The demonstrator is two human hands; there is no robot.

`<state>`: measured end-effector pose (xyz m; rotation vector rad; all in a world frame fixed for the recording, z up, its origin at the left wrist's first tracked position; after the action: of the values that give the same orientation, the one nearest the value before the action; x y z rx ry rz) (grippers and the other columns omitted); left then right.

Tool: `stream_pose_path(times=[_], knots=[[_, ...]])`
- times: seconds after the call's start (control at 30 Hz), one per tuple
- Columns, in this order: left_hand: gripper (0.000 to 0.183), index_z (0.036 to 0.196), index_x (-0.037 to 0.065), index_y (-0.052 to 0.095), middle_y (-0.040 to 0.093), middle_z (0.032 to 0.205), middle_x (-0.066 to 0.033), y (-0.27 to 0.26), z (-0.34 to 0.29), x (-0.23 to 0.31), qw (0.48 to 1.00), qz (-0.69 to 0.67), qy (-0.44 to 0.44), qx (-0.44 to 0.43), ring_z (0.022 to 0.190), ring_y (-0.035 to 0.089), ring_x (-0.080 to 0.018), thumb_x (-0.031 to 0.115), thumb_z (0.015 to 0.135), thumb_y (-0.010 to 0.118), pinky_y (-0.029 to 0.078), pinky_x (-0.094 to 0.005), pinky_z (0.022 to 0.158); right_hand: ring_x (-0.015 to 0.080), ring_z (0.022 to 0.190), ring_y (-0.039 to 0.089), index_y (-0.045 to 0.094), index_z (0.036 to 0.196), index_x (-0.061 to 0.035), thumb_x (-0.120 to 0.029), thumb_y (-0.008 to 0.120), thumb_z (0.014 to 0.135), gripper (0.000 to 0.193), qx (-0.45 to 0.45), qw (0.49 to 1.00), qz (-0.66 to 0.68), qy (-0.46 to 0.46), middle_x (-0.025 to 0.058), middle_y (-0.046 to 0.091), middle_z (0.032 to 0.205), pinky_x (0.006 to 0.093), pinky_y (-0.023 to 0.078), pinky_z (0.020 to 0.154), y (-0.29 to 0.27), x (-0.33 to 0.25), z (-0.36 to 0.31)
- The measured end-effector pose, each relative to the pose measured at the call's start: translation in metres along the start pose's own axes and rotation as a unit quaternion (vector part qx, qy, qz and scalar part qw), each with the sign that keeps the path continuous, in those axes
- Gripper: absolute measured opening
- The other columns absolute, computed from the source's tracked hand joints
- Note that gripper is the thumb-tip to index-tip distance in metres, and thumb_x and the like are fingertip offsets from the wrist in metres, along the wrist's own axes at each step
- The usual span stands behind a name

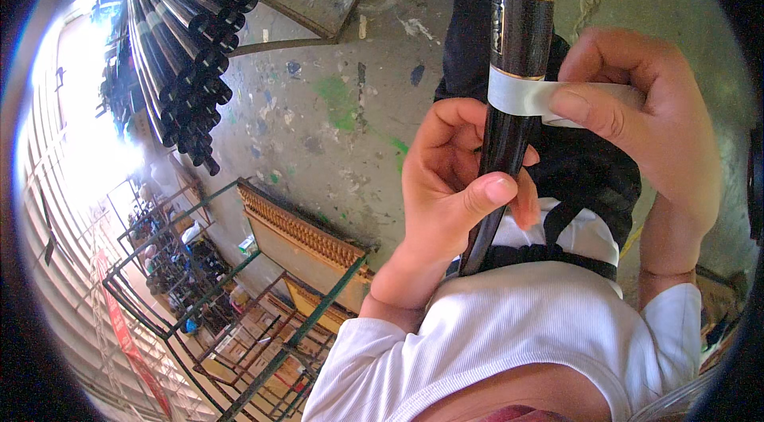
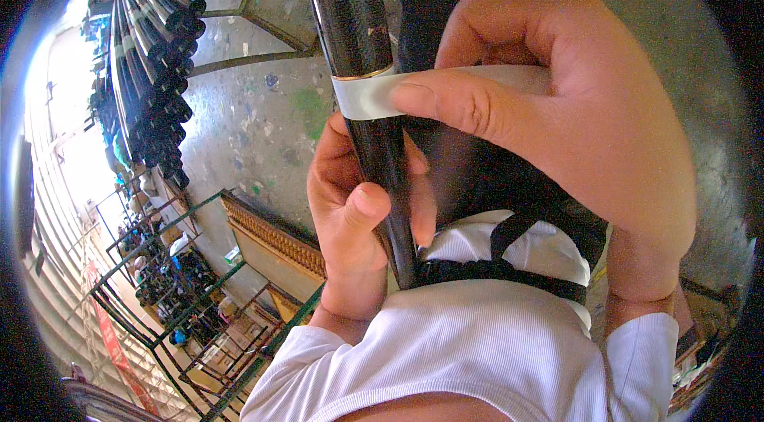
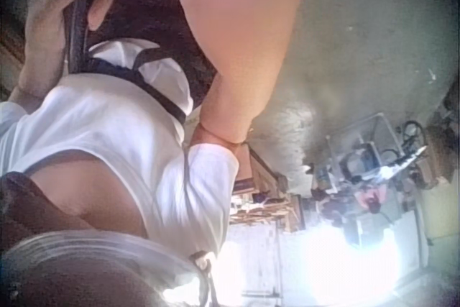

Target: The person wraps strips of white tape around one end of several black rods. They pick up a rod, apply the tape while rotating the rod with their hands, and then place the rod back into a stack.

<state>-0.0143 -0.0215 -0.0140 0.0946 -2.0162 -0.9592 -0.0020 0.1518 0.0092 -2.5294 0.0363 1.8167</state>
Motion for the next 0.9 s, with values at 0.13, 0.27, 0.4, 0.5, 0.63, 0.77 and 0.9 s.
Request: stream_pose_path(times=[0.13, 0.27, 0.4, 0.5, 0.63, 0.77, 0.9], knots=[[0.061, 0.108, -0.001, 0.045, 0.059, 0.076, -0.0130, 0.003, -0.001, -0.005, 0.989, 0.108, 0.043, 0.090, 0.047, 0.056, -0.0143, 0.042, 0.072, 0.071, 0.044, -0.0210, 0.038, 0.0048, 0.069, 0.053, 0.055, 0.080, -0.0018, -0.026, 0.069, 0.076, 0.029, -0.023, 0.997, 0.068, 0.017, 0.0002, 0.057, 0.070, 0.0180, 0.042, 0.060, 0.002, 0.007, 0.004], [0.048, 0.110, 0.000, 0.039, 0.060, 0.088, -0.0190, -0.005, -0.002, -0.004, 1.000, 0.013, -0.005, -0.001, 0.065, 0.063, -0.0230, 0.020, 0.078, 0.068, 0.052, -0.0297, 0.057, 0.0061, 0.071, 0.056, 0.059, 0.091, 0.0012, -0.027, 0.069, 0.075, 0.034, -0.039, 0.994, 0.095, 0.024, 0.0042, 0.062, 0.077, 0.0191, 0.044, 0.063, 0.005, 0.015, 0.007], [0.049, 0.109, 0.000, 0.040, 0.058, 0.095, -0.0155, 0.003, -0.006, -0.004, 0.998, 0.066, 0.002, -0.018, 0.075, 0.060, -0.0176, 0.024, 0.078, 0.069, 0.049, -0.0260, 0.063, 0.0065, 0.065, 0.055, 0.062, 0.098, 0.0032, -0.029, 0.068, 0.076, 0.040, -0.068, 0.990, 0.119, 0.033, 0.0061, 0.063, 0.078, 0.0187, 0.043, 0.057, 0.010, 0.016, 0.007], [0.051, 0.108, -0.001, 0.040, 0.056, 0.099, -0.0132, -0.001, -0.009, -0.002, 0.954, 0.281, 0.107, 0.017, 0.081, 0.056, -0.0148, 0.026, 0.077, 0.070, 0.047, -0.0244, 0.066, 0.0035, 0.051, 0.049, 0.064, 0.099, 0.0032, -0.032, 0.067, 0.076, 0.042, -0.048, 0.996, 0.079, 0.009, 0.0056, 0.063, 0.074, 0.0163, 0.036, 0.044, 0.011, 0.017, 0.007], [0.057, 0.107, -0.002, 0.042, 0.057, 0.094, -0.0130, -0.001, -0.013, -0.002, 0.991, 0.131, -0.021, 0.010, 0.077, 0.058, -0.0161, 0.041, 0.078, 0.065, 0.048, -0.0240, 0.066, 0.0007, 0.045, 0.040, 0.066, 0.094, 0.0009, -0.026, 0.067, 0.077, 0.032, -0.030, 0.991, 0.119, -0.048, 0.0013, 0.059, 0.068, 0.0166, 0.028, 0.039, 0.011, 0.023, 0.006], [0.053, 0.110, -0.003, 0.042, 0.053, 0.103, -0.0146, 0.005, -0.016, -0.006, 0.999, 0.038, -0.032, -0.022, 0.090, 0.056, -0.0173, 0.037, 0.081, 0.062, 0.044, -0.0273, 0.076, 0.0004, 0.047, 0.040, 0.067, 0.093, 0.0001, -0.014, 0.067, 0.077, 0.021, -0.045, 0.979, 0.179, -0.089, -0.0030, 0.055, 0.061, 0.0174, 0.027, 0.041, 0.012, 0.022, 0.006], [0.057, 0.113, -0.002, 0.040, 0.053, 0.101, -0.0124, -0.007, -0.013, -0.002, 0.910, 0.361, 0.205, -0.005, 0.088, 0.055, -0.0165, 0.022, 0.074, 0.073, 0.042, -0.0257, 0.076, 0.0001, 0.047, 0.041, 0.065, 0.097, 0.0010, -0.010, 0.067, 0.075, 0.024, 0.044, 0.987, 0.127, -0.084, -0.0027, 0.055, 0.061, 0.0168, 0.026, 0.041, 0.016, 0.020, -0.002]])
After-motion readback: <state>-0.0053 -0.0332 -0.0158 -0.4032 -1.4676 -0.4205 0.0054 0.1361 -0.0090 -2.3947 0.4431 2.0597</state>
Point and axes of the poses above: each hand's wrist, its own z-axis towards the middle knuckle, its own y-axis out of the palm, x = y × z, the point moved 3 cm from there along z, towards the middle knuckle
